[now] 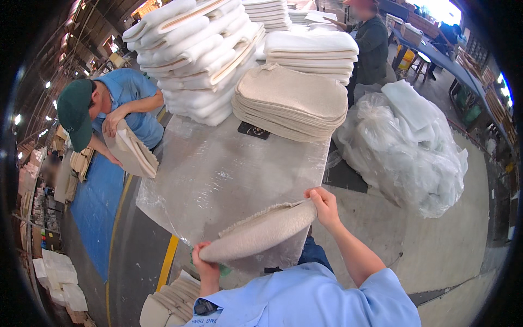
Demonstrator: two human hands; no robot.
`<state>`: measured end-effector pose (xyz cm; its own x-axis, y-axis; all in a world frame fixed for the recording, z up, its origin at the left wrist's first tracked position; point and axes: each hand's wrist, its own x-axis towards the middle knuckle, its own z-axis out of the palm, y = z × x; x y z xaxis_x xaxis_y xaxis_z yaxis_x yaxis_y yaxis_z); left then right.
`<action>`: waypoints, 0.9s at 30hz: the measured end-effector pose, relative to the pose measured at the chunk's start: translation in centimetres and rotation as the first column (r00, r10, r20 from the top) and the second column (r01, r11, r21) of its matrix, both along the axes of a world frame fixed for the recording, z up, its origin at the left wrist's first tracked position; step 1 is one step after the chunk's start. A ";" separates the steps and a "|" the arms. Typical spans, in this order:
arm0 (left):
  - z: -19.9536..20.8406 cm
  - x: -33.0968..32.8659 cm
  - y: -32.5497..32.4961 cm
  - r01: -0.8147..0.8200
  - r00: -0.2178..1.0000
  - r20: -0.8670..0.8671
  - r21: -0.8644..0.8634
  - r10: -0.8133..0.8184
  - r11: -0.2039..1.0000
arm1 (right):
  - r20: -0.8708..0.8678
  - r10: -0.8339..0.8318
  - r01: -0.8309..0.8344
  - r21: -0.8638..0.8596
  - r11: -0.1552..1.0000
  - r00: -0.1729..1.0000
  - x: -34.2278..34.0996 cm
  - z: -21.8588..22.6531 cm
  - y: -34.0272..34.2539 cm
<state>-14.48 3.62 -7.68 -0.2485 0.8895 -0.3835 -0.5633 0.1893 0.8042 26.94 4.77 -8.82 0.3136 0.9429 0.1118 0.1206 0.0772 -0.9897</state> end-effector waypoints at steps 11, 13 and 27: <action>0.5 -3.1 0.6 0.643 0.020 -0.559 -0.627 -0.829 0.439 | -0.020 0.221 -0.218 -0.272 0.937 0.975 0.7 2.7 -3.4; -0.7 1.0 4.2 0.661 -0.145 -0.696 -0.597 -0.703 0.455 | -0.028 0.234 -0.232 -0.291 0.928 0.972 0.8 2.8 -3.1; -6.3 10.8 7.0 0.665 -0.320 -0.721 -0.633 -0.614 0.397 | 0.502 0.737 -0.351 -0.660 0.664 0.452 1.5 2.7 4.6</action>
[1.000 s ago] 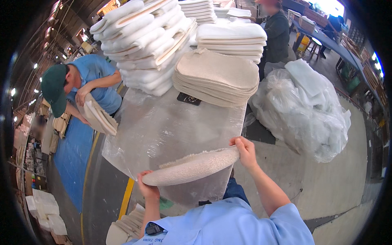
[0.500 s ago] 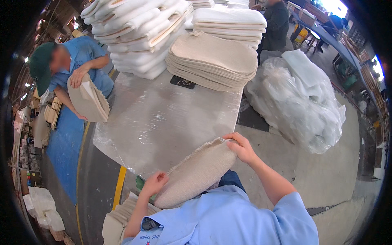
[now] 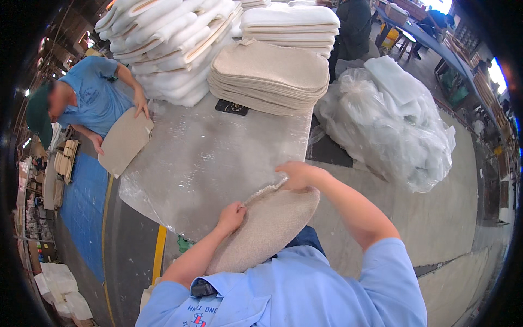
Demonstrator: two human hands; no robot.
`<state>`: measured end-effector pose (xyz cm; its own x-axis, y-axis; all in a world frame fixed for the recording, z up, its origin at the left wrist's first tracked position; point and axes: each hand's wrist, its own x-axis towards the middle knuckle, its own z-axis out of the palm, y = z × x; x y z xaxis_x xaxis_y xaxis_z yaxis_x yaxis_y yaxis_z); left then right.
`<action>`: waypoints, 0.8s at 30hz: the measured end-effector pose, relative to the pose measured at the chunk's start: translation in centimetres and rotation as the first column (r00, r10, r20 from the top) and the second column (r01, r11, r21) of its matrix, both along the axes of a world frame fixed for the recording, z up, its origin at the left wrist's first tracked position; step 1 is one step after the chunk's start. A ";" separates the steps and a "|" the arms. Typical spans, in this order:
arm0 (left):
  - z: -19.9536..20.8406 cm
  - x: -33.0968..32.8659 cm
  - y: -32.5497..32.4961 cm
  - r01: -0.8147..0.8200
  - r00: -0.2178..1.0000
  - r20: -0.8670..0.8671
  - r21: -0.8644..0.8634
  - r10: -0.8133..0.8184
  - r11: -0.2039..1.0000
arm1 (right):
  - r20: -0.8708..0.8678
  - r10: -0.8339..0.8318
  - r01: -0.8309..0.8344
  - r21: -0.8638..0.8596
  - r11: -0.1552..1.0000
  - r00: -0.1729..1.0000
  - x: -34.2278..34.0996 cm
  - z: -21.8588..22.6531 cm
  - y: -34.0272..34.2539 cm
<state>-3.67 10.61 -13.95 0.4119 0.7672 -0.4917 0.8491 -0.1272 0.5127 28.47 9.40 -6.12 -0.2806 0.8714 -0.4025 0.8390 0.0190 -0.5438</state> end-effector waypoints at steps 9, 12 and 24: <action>-0.2 0.6 -1.1 -0.234 0.972 0.057 0.106 0.229 0.967 | 0.355 0.308 -0.174 -0.362 0.916 0.883 -10.5 -3.0 6.3; -0.7 1.2 -1.8 -0.191 0.981 0.022 0.237 0.192 0.952 | 0.307 0.156 -0.062 -0.294 0.954 0.939 -10.3 -7.3 5.3; 0.0 0.0 -0.2 -0.186 0.982 0.046 0.119 0.182 0.975 | -0.070 -0.362 0.364 0.018 0.931 0.930 -9.9 -9.6 4.0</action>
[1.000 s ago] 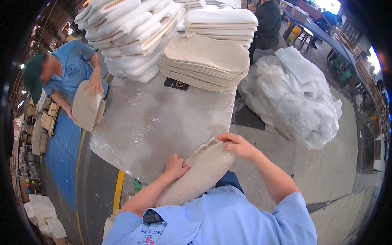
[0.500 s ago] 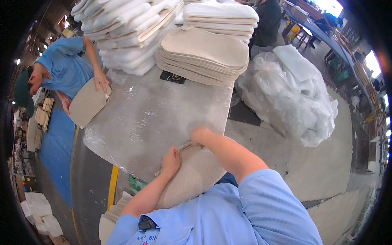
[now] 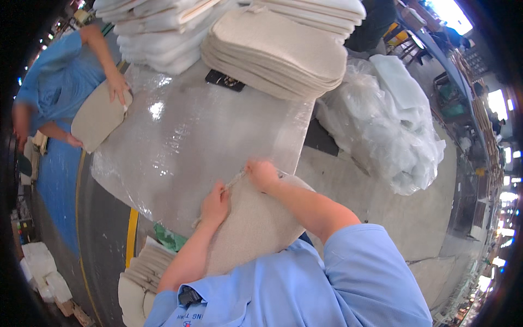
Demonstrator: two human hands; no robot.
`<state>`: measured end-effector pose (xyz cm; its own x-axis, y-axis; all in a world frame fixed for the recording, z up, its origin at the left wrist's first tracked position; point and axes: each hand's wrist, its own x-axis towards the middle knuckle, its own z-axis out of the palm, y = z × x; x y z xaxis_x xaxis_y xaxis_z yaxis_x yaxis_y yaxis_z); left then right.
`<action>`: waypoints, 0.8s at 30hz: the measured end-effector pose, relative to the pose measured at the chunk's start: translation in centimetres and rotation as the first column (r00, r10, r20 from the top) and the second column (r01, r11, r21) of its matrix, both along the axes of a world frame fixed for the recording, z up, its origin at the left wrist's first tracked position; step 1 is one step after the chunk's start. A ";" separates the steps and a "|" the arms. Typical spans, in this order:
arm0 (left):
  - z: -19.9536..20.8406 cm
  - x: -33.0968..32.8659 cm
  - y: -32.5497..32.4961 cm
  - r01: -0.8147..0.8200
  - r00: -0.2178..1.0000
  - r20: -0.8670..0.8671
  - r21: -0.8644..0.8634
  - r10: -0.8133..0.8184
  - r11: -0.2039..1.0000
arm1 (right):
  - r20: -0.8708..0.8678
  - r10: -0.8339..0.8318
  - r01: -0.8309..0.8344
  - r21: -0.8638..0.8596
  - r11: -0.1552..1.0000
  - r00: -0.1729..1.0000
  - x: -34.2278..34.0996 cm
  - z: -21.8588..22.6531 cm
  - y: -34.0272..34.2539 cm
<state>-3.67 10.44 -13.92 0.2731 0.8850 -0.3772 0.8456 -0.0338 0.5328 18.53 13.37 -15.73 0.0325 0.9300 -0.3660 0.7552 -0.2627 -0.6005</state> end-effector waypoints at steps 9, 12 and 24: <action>9.6 -5.0 -2.6 0.361 0.920 0.210 -0.133 -0.330 0.923 | -0.544 0.035 -0.096 -0.085 0.992 0.838 13.5 12.4 -1.7; 13.1 -3.3 -5.9 0.544 0.801 0.430 -0.234 -0.416 0.806 | -0.709 -0.153 0.195 -0.022 0.981 0.689 13.7 11.0 -8.2; 5.7 -1.2 -5.7 0.565 0.808 0.404 -0.321 -0.430 0.760 | -0.975 -0.172 0.458 -0.090 0.884 0.142 10.1 0.6 -9.2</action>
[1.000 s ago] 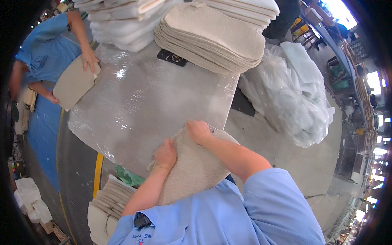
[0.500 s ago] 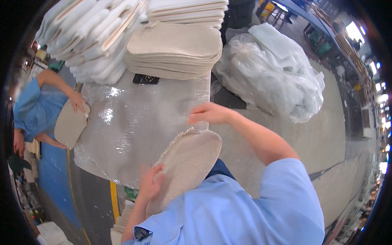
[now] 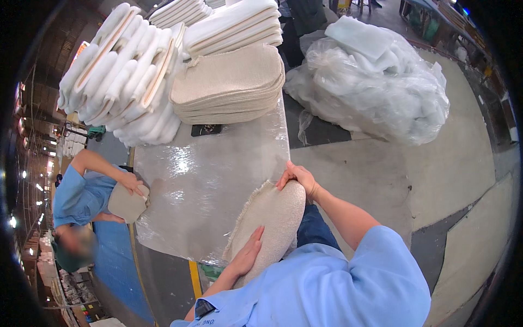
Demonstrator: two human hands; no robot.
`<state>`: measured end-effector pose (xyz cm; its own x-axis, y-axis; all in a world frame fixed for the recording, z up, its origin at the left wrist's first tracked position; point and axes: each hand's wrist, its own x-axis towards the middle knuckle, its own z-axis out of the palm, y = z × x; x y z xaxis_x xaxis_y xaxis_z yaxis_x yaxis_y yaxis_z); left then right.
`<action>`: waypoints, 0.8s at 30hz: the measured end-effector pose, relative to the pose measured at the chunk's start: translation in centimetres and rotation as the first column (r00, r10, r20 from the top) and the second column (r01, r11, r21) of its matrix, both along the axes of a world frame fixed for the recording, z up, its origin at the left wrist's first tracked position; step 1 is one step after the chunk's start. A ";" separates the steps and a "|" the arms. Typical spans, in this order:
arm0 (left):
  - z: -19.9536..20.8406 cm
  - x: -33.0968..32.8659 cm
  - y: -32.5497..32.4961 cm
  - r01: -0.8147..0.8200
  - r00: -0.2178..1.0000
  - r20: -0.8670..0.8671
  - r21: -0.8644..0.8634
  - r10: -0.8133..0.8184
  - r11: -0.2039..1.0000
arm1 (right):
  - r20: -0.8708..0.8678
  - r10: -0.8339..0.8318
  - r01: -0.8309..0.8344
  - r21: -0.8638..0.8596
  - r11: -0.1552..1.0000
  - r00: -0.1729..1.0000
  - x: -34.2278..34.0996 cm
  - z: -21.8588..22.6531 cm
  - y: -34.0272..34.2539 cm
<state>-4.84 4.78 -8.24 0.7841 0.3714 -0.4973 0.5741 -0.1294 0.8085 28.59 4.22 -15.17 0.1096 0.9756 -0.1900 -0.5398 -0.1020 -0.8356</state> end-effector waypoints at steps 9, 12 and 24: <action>-3.8 2.2 4.4 -0.054 0.995 -0.093 -0.226 0.033 0.973 | -0.061 -0.176 0.163 -0.176 0.971 0.983 -1.3 -1.9 2.7; -1.9 1.5 6.0 -0.074 0.991 -0.126 -0.214 0.048 0.974 | 0.064 -0.228 0.237 -0.200 0.951 0.972 -2.5 -1.3 3.9; 10.6 0.5 2.6 -0.126 0.951 -0.226 0.340 0.211 0.932 | 0.031 -0.340 0.337 -0.248 0.908 0.940 -2.2 -0.7 8.0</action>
<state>-4.31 7.39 2.40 0.5587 0.6582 -0.5047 0.7904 -0.2380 0.5645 26.44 12.26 -15.86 0.4211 0.8026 -0.4225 -0.5889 -0.1124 -0.8004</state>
